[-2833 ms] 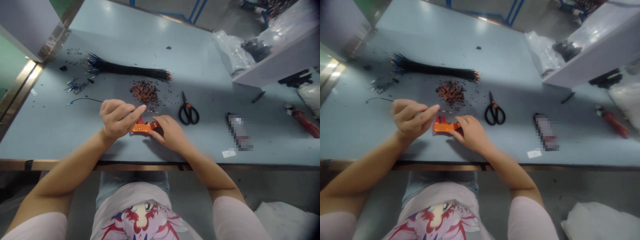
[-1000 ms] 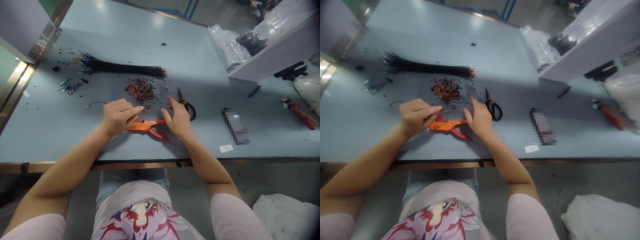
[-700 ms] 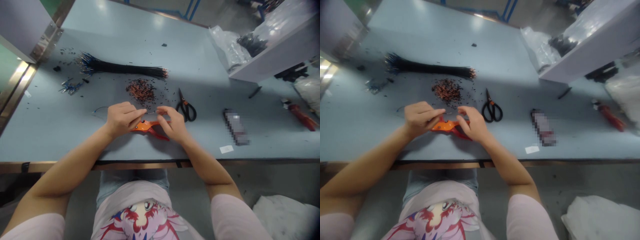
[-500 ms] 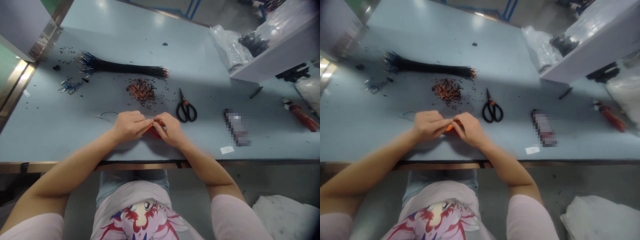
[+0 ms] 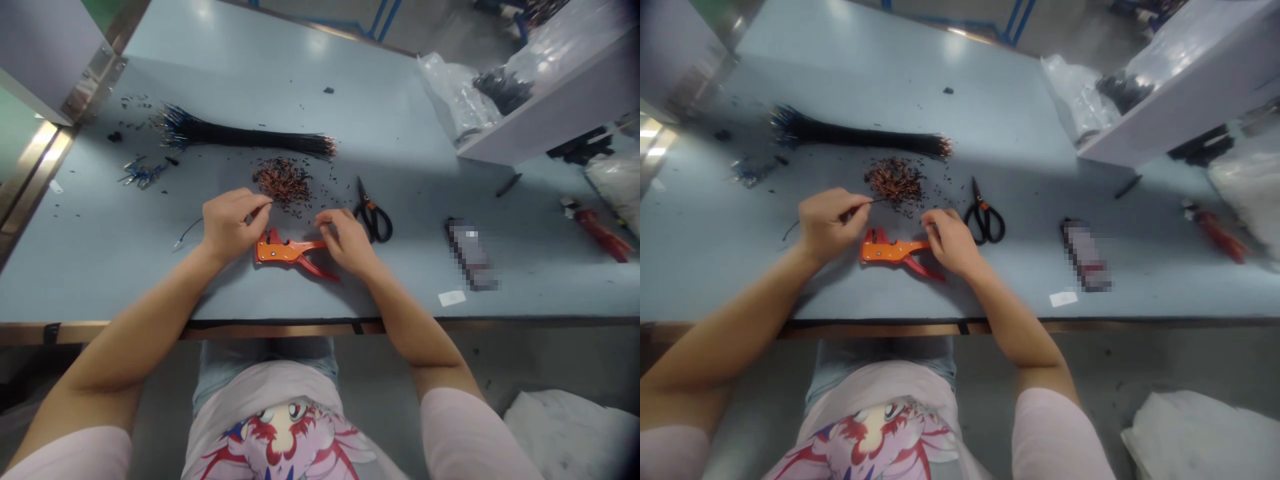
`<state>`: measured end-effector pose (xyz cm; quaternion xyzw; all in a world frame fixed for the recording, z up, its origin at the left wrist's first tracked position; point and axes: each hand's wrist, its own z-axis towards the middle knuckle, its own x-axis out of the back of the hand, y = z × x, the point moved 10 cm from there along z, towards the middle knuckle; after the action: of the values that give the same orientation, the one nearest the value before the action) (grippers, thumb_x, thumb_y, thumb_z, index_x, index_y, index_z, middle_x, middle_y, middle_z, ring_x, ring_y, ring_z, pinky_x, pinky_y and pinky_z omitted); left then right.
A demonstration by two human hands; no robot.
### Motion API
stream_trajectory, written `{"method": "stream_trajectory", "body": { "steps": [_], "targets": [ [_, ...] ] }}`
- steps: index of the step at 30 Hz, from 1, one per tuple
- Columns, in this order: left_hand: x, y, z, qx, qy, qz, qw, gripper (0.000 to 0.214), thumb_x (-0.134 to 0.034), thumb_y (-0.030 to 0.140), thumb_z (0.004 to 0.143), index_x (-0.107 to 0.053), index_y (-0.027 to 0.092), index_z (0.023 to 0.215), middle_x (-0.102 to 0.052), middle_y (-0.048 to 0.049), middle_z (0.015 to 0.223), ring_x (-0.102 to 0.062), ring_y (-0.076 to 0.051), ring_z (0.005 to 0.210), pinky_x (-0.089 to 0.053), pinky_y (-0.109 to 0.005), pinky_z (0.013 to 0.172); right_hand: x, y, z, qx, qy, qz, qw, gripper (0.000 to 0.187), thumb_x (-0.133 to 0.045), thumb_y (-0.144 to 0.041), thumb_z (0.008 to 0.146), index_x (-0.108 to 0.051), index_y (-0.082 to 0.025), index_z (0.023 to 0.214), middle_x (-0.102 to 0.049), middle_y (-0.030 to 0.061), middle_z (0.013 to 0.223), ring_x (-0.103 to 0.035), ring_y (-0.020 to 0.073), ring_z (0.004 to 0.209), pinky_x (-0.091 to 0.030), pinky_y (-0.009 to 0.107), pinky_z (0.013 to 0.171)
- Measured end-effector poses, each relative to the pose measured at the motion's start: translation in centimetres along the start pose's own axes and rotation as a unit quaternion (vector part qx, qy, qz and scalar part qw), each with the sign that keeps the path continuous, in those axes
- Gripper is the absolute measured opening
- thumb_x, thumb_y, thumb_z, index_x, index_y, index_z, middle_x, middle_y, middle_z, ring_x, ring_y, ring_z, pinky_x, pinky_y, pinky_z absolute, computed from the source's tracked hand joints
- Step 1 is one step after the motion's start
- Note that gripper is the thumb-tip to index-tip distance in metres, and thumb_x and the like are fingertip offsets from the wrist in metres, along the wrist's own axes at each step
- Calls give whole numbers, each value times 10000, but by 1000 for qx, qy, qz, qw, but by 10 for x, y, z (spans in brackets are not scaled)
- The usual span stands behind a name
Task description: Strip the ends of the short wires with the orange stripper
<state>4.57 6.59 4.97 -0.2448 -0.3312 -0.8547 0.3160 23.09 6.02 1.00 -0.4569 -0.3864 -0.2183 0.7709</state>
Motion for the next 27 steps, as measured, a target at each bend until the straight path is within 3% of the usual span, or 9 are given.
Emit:
{"method": "stream_trajectory", "body": {
  "steps": [7, 10, 13, 16, 20, 23, 27],
  "targets": [
    [-7, 3, -4, -7, -22, -9, 1000, 156, -563, 269, 829, -717, 248, 841, -632, -7, 645, -562, -144, 608, -365, -286, 561, -23, 1, -1, 4, -62, -49, 997, 332, -433, -196, 910, -533, -146, 1223, -639, 118, 1170, -507, 290, 1147, -442, 463, 971],
    [-6, 3, -4, -10, -13, -2, 1000, 149, -571, 263, 828, -717, 247, 852, -640, -9, 661, -570, -147, 623, -369, -290, 566, -28, 8, 0, 4, -79, -62, 995, 437, -421, -247, 931, -437, -147, 1356, -566, 142, 1309, -462, 302, 1253, -393, 510, 1029],
    [-2, 0, -2, 0, 4, -8, 1000, 155, -560, 253, 839, -711, 254, 875, -645, -13, 688, -577, -153, 649, -385, -294, 586, -14, 19, 2, -23, -30, -64, 997, 488, -402, -273, 940, -367, -141, 1408, -474, 171, 1405, -421, 303, 1315, -356, 527, 1062],
    [5, -4, 2, 20, 33, -27, 999, 163, -554, 235, 848, -709, 253, 896, -638, -20, 717, -568, -148, 658, -406, -294, 607, 5, 19, 3, -43, 16, -37, 998, 414, -411, -316, 947, -464, -138, 1317, -559, 178, 1301, -517, 294, 1216, -414, 497, 1006],
    [12, -20, 3, 77, 68, -68, 992, 151, -572, 255, 853, -715, 248, 898, -641, -26, 789, -558, -131, 674, -425, -275, 596, -7, -14, -4, 6, -73, -12, 997, 357, -554, -439, 886, -579, -185, 1136, -635, 125, 1141, -571, 276, 1077, -459, 446, 928],
    [15, -40, 0, 142, 104, -103, 979, 137, -580, 278, 860, -709, 254, 898, -657, -15, 800, -570, -124, 689, -439, -263, 593, -27, -35, -14, 25, -143, -56, 988, 508, -697, -524, 748, -587, -181, 1106, -614, 139, 1142, -534, 314, 1070, -457, 462, 895],
    [12, -68, -8, 228, 144, -165, 949, 89, -609, 297, 843, -690, 263, 853, -679, 6, 787, -596, -125, 711, -459, -261, 610, -39, -37, -19, 3, -157, -131, 979, 547, -745, -480, 700, -582, -165, 1116, -602, 154, 1122, -522, 329, 1020, -460, 474, 846]
  ]
}}
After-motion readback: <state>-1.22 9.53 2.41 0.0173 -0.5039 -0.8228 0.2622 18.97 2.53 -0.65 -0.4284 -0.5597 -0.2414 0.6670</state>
